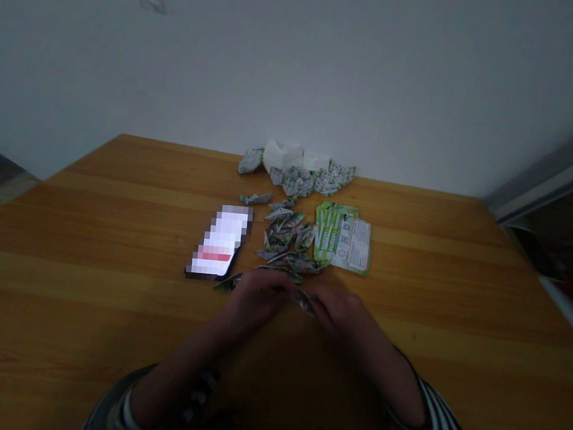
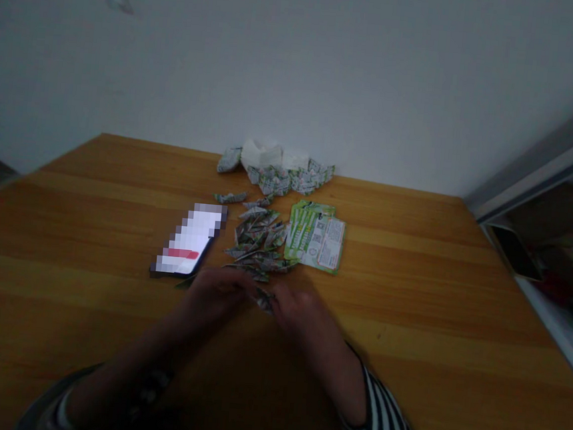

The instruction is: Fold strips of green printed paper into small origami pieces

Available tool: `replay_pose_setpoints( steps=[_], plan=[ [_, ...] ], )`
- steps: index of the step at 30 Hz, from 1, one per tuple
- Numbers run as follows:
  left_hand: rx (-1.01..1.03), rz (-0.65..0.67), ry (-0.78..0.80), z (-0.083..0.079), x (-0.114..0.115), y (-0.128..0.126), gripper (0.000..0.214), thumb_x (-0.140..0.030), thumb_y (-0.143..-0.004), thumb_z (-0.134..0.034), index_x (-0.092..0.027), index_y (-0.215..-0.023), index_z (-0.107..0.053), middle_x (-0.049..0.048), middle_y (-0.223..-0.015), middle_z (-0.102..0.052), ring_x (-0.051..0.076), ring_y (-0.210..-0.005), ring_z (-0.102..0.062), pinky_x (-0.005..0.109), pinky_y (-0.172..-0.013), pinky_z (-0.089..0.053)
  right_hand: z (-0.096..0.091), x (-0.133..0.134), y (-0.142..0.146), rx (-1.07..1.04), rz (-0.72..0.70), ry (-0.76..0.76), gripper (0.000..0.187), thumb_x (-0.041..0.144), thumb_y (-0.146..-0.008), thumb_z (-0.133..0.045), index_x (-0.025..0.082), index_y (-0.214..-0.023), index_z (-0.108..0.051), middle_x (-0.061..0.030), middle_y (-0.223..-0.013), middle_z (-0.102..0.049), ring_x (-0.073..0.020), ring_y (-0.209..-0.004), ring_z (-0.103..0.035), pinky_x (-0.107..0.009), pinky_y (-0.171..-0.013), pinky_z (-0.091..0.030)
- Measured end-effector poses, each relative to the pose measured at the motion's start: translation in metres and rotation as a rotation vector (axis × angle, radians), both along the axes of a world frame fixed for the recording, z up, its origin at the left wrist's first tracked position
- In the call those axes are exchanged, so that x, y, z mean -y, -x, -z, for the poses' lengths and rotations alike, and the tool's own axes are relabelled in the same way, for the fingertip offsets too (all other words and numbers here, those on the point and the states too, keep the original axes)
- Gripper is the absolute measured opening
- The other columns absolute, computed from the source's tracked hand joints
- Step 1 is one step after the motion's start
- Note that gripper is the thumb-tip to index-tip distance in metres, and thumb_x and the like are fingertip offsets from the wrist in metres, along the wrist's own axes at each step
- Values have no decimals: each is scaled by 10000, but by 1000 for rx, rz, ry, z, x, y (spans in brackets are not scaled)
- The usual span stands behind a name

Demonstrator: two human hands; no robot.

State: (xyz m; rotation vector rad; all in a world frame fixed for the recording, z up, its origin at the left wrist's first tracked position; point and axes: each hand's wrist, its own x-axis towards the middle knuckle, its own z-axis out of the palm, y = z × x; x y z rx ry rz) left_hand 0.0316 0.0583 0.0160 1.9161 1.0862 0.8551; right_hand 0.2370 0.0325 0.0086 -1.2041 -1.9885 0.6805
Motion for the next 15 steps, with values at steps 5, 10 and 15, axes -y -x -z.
replay_pose_setpoints(
  steps=[5, 10, 15],
  plan=[
    [46, -179, 8, -3, -2, 0, 138, -91, -728, -635, -192, -711, -727, 13, -700, -748, 167, -641, -684, 251, -620, -517, -10, 0, 1, -99, -15, 143, 252, 293, -889, -604, 232, -1131, -573, -50, -987, -724, -173, -751, -701, -262, -616, -542],
    [154, -228, 133, -6, -2, -5, 82, -101, -675, -698, -177, -660, -724, 18, -657, -741, 171, -607, -676, 252, -580, -524, -8, 0, 1, -118, 86, -27, 102, 288, -843, -673, 203, -786, -680, -31, -751, -731, -183, -690, -693, -280, -627, -537],
    [244, -221, 244, -6, -1, -7, 56, -132, -662, -755, -169, -700, -739, 29, -689, -749, 182, -642, -689, 276, -628, -554, -3, 0, -1, -187, 136, -46, 114, 279, -837, -681, 200, -765, -721, -28, -718, -753, -170, -624, -706, -255, -582, -559]
  ],
)
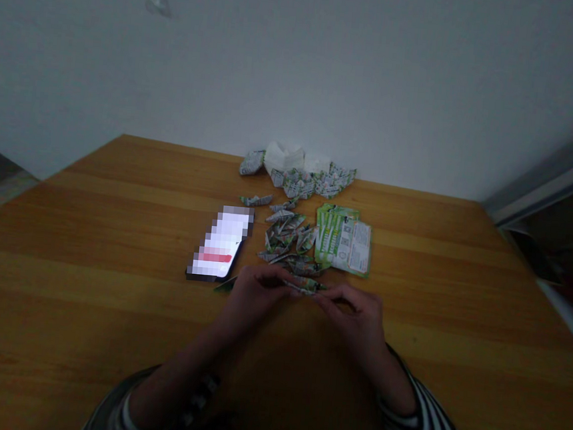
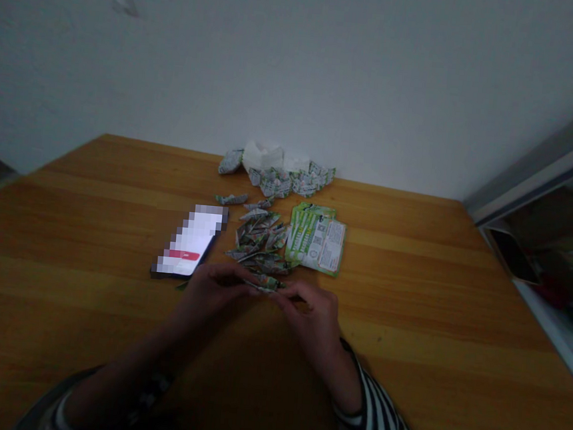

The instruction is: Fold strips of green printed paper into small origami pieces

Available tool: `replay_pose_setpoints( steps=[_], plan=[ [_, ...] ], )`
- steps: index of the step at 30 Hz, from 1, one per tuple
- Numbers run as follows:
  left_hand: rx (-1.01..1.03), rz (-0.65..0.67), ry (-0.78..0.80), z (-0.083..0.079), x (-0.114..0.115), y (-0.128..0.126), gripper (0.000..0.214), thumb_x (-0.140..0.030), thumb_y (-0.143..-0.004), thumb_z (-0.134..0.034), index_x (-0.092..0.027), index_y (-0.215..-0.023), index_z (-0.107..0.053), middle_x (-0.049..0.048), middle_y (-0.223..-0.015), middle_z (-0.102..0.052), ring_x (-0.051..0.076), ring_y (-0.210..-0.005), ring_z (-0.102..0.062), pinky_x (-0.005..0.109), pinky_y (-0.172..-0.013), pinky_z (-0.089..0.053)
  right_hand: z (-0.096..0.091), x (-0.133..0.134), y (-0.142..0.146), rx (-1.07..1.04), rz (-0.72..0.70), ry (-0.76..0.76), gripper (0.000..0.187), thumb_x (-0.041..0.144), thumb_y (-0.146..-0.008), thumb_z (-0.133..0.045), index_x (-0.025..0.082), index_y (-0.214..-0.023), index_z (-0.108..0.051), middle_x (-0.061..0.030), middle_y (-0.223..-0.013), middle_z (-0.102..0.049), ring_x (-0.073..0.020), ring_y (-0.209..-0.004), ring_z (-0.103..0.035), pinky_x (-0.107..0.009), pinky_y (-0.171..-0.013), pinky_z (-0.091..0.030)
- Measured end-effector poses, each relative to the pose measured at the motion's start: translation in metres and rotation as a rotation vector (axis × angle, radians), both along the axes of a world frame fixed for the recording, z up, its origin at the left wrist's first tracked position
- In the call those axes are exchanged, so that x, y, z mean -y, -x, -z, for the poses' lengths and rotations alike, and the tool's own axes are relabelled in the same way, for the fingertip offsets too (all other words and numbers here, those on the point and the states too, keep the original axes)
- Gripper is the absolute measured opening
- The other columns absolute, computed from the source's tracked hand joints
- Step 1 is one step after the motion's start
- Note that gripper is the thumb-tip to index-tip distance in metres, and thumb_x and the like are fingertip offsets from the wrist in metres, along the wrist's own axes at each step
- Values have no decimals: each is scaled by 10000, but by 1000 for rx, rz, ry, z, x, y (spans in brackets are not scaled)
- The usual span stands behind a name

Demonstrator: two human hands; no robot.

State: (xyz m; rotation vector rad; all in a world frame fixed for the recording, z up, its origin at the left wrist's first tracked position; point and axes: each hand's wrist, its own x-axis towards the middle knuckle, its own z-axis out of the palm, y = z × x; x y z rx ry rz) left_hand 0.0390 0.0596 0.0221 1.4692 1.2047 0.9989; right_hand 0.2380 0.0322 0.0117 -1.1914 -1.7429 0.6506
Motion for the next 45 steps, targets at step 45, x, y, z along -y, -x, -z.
replay_pose_setpoints(
  steps=[45],
  plan=[
    [-392, 168, -686, 11, 15, -1, 209, -198, -923, -537, -183, -1061, -693, 88, -1042, -710, 168, -903, -684, 260, -757, -556, -7, -10, -8, -136, -60, 191, 172, 222, -856, -640, 214, -1013, -709, -54, -968, -754, -183, -863, -715, -294, -768, -578]
  ],
)
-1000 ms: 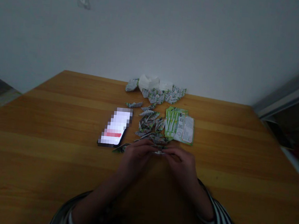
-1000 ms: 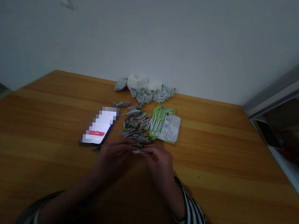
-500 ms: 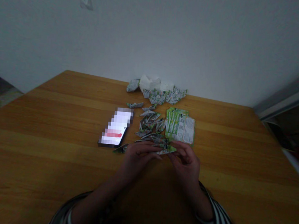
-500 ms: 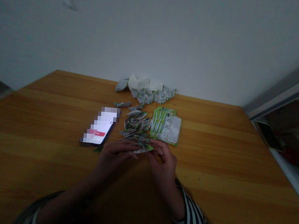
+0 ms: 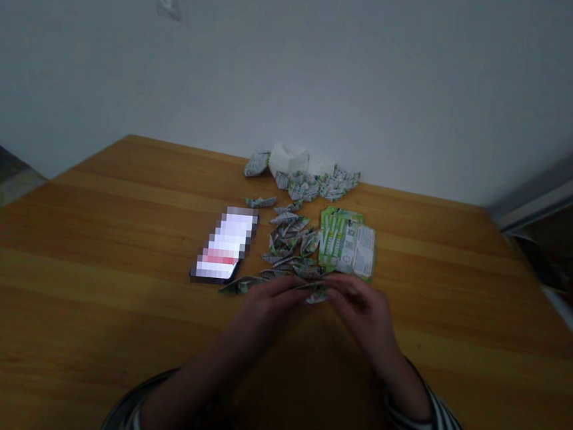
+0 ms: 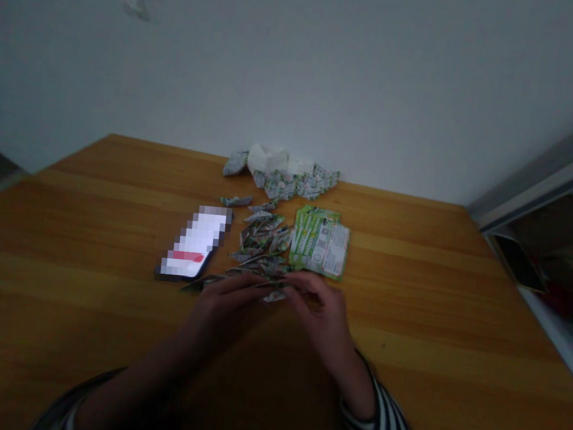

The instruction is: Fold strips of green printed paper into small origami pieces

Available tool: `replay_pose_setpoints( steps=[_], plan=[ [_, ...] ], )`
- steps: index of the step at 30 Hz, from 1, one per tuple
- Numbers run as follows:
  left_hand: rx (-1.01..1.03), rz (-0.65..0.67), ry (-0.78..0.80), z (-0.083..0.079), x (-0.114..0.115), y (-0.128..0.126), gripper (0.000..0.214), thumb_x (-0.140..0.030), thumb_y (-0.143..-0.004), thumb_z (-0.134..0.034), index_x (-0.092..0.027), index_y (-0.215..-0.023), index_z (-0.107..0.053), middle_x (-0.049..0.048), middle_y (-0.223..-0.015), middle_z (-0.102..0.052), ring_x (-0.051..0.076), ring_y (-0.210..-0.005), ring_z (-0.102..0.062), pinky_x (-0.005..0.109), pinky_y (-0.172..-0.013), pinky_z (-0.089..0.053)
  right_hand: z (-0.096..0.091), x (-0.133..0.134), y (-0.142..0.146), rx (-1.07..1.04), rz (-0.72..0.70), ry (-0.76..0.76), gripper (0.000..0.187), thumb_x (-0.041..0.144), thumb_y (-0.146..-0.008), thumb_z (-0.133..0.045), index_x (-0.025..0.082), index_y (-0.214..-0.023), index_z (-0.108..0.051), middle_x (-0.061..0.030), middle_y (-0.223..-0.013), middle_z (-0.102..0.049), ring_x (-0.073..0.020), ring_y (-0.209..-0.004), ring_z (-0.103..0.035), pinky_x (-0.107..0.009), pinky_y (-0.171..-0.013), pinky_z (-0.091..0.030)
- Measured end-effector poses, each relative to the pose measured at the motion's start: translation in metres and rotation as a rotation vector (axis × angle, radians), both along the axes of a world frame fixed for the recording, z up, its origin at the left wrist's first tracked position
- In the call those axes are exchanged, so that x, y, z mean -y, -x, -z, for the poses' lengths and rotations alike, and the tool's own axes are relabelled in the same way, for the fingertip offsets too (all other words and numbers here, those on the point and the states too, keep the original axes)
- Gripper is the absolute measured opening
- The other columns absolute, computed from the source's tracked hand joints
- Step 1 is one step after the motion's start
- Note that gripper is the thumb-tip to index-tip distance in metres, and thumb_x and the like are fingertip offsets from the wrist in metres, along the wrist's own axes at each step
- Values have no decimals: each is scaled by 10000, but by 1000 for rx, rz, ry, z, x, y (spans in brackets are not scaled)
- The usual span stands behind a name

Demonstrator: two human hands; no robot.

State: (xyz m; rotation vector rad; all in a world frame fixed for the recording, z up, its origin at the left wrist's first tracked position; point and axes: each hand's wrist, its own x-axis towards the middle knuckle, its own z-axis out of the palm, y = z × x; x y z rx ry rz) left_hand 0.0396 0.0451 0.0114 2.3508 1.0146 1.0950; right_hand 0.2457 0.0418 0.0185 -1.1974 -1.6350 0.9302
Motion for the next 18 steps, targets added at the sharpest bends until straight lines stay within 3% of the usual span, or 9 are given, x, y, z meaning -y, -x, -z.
replay_pose_setpoints(
  steps=[3, 6, 12, 18],
  plan=[
    [-176, 70, 16, -5, 2, 1, 224, -187, -930, -515, -166, -1080, -680, 98, -1041, -710, 196, -903, -675, 295, -746, -549, 2, -8, -8, 83, -205, 126, 214, 176, -828, -655, 225, -1023, -729, -32, -953, -762, -178, -841, -717, -281, -751, -569],
    [-312, 133, -6, -7, 3, 2, 226, -172, -928, -512, -163, -1089, -669, 88, -1010, -711, 203, -878, -661, 315, -741, -532, 6, -12, -13, 192, -360, 148, 220, 159, -843, -619, 245, -999, -748, -6, -850, -765, -159, -724, -701, -255, -656, -549],
    [-364, 180, -55, -10, 4, 1, 218, -160, -936, -483, -167, -1041, -674, 78, -925, -702, 193, -846, -641, 305, -740, -504, 6, -9, -10, 338, -361, 72, 226, 118, -822, -596, 252, -898, -762, 16, -718, -734, -153, -604, -650, -242, -555, -486],
    [-257, 219, -26, -10, 4, 0, 208, -158, -936, -485, -177, -1004, -681, 71, -923, -699, 177, -852, -643, 285, -756, -505, -3, -8, -11, 347, -411, 82, 176, 135, -817, -614, 242, -864, -746, 10, -726, -732, -163, -637, -656, -251, -589, -482]
  ],
)
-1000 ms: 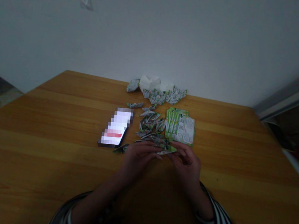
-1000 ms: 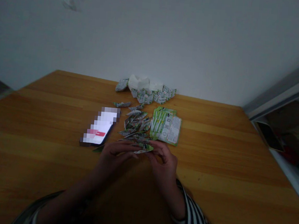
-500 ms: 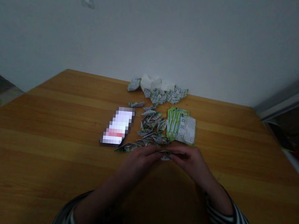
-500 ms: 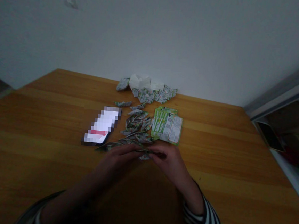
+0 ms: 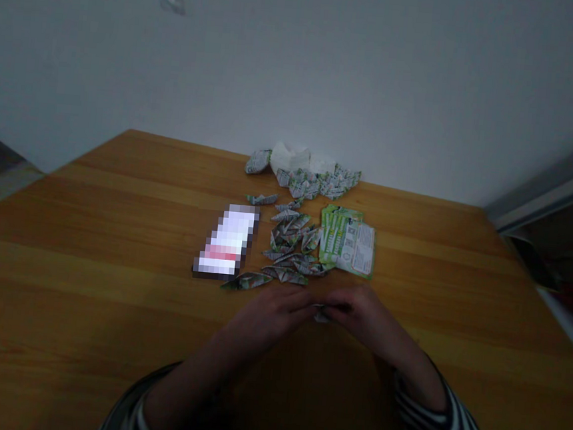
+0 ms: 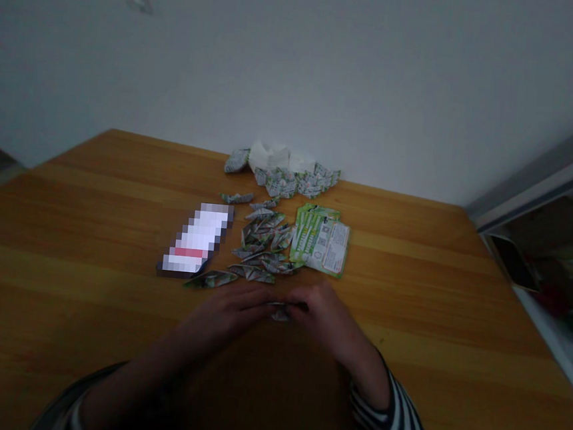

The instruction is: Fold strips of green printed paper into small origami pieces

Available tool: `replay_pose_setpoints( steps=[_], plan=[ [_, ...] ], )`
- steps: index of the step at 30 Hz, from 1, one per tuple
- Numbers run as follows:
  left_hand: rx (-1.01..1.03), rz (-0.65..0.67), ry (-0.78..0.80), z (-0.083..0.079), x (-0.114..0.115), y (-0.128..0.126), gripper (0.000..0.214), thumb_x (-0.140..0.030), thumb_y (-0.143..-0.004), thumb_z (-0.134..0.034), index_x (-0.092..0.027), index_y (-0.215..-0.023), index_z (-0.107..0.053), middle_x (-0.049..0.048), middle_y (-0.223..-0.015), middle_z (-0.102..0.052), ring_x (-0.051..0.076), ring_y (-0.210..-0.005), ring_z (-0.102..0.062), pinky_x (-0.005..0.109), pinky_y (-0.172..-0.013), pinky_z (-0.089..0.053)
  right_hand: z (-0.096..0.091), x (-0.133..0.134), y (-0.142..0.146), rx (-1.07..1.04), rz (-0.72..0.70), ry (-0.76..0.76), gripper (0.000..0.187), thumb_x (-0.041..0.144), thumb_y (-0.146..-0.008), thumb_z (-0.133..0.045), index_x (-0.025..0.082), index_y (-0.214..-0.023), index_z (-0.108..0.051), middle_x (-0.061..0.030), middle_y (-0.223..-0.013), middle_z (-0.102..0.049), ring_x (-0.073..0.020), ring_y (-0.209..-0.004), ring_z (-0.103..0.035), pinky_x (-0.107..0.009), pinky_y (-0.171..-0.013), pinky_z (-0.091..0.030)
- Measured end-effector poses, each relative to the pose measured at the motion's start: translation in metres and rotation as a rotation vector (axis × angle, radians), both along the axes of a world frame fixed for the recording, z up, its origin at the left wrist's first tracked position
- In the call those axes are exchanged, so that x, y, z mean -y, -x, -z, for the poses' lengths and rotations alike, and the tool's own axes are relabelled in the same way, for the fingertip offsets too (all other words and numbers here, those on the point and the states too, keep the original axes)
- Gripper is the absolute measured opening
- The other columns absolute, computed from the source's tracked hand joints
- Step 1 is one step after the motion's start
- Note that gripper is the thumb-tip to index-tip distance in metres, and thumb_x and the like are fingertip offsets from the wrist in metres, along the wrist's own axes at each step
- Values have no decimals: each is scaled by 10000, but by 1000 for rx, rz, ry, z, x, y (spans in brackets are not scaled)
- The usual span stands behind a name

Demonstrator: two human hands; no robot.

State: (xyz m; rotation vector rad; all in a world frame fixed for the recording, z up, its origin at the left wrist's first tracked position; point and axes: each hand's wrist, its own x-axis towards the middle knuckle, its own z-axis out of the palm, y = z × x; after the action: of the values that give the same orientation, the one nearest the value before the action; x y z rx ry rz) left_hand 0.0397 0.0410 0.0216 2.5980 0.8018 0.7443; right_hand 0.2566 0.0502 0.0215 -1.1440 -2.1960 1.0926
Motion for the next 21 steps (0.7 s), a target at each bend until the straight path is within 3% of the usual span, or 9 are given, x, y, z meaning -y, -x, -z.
replay_pose_setpoints(
  steps=[8, 12, 17, 21],
  plan=[
    [28, -14, 22, -2, 0, 0, 210, -160, -934, -484, -191, -1013, -677, 66, -948, -708, 174, -884, -649, 288, -798, -508, 12, 8, 9, 279, 74, -220, 157, 91, -776, -619, 218, -834, -693, -31, -695, -707, -191, -585, -630, -260, -512, -416],
    [-20, -38, 1, 3, -4, 6, 202, -154, -913, -520, -160, -1032, -683, 92, -979, -713, 200, -854, -665, 298, -749, -519, 10, 11, 19, 387, 152, -265, 128, 107, -828, -581, 168, -889, -676, -80, -709, -710, -209, -582, -637, -282, -520, -434],
    [227, -110, 151, 14, -9, 12, 212, -133, -904, -531, -183, -1031, -694, 87, -982, -721, 158, -848, -686, 236, -733, -522, -12, 11, 13, 43, 76, -126, 212, 196, -928, -518, 239, -1087, -652, -42, -962, -733, -186, -830, -683, -280, -710, -511],
    [394, -266, 293, 17, -8, 6, 105, -156, -848, -625, -191, -941, -660, 36, -864, -730, 145, -770, -696, 234, -707, -537, -11, 10, 9, -62, 75, -87, 238, 255, -891, -596, 257, -1122, -650, -42, -1002, -736, -202, -867, -688, -292, -721, -521]
  ],
)
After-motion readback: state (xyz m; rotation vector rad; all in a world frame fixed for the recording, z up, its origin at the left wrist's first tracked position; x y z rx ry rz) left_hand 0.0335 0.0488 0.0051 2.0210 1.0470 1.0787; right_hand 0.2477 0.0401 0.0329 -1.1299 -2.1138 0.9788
